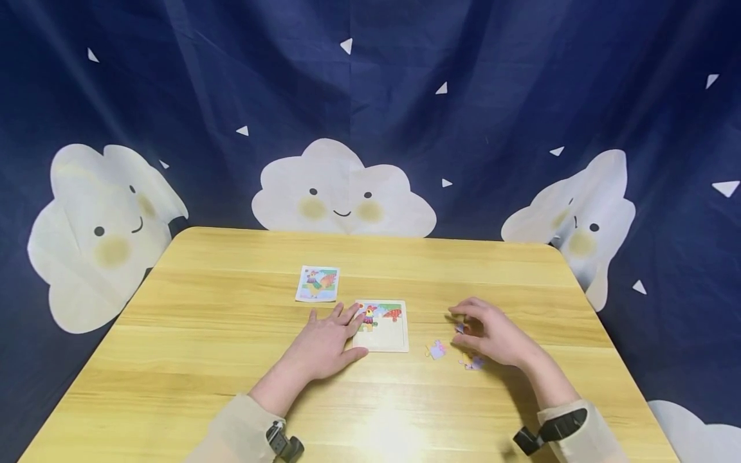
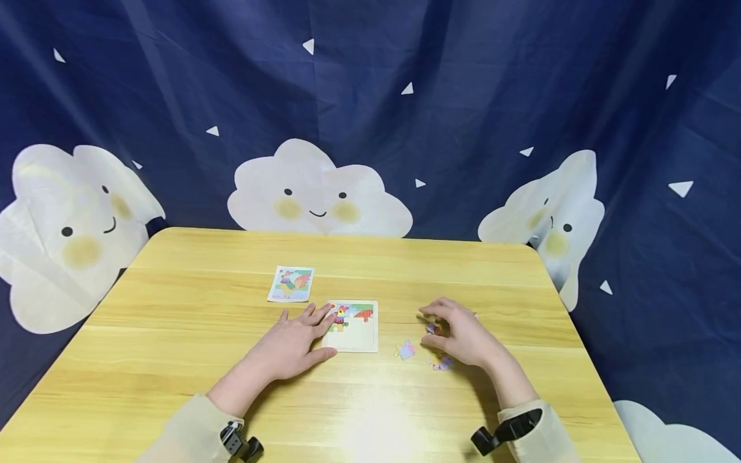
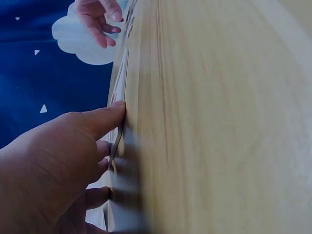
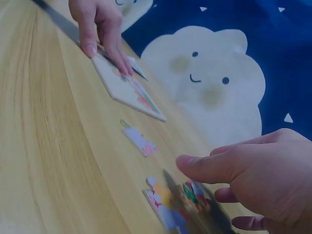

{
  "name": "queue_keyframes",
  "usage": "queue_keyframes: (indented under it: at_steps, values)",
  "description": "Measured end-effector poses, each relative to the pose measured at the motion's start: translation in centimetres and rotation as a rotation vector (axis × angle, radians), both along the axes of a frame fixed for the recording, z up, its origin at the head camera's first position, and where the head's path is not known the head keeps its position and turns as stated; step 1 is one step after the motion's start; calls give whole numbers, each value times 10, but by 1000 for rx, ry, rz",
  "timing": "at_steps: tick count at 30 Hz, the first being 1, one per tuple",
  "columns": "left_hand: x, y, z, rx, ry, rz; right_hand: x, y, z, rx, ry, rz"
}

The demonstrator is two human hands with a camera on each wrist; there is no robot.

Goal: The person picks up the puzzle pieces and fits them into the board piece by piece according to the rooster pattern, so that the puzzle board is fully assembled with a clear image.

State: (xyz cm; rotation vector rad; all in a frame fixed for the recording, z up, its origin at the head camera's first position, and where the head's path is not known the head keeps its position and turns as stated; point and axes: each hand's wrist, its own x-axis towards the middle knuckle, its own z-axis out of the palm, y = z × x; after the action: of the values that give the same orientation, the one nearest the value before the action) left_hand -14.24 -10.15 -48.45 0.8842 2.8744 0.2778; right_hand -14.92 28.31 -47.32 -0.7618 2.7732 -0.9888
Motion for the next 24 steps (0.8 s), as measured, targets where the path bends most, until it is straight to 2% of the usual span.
queue_keyframes:
  at_steps: [5, 10, 14, 19, 24]
  values:
    - [0, 0, 0, 0, -8, 4, 2, 6, -3, 54, 31, -23]
    - [0, 0, 0, 5, -13, 4, 6, 9, -4, 132, 76, -93]
    - [0, 0, 0, 5, -7, 4, 7, 10, -4, 156, 69, -133]
    - [1, 0, 0, 4, -5, 7, 6, 10, -4, 138, 40, -127]
    - [1, 1, -1, 3, -9, 9, 6, 8, -6, 23, -78, -141]
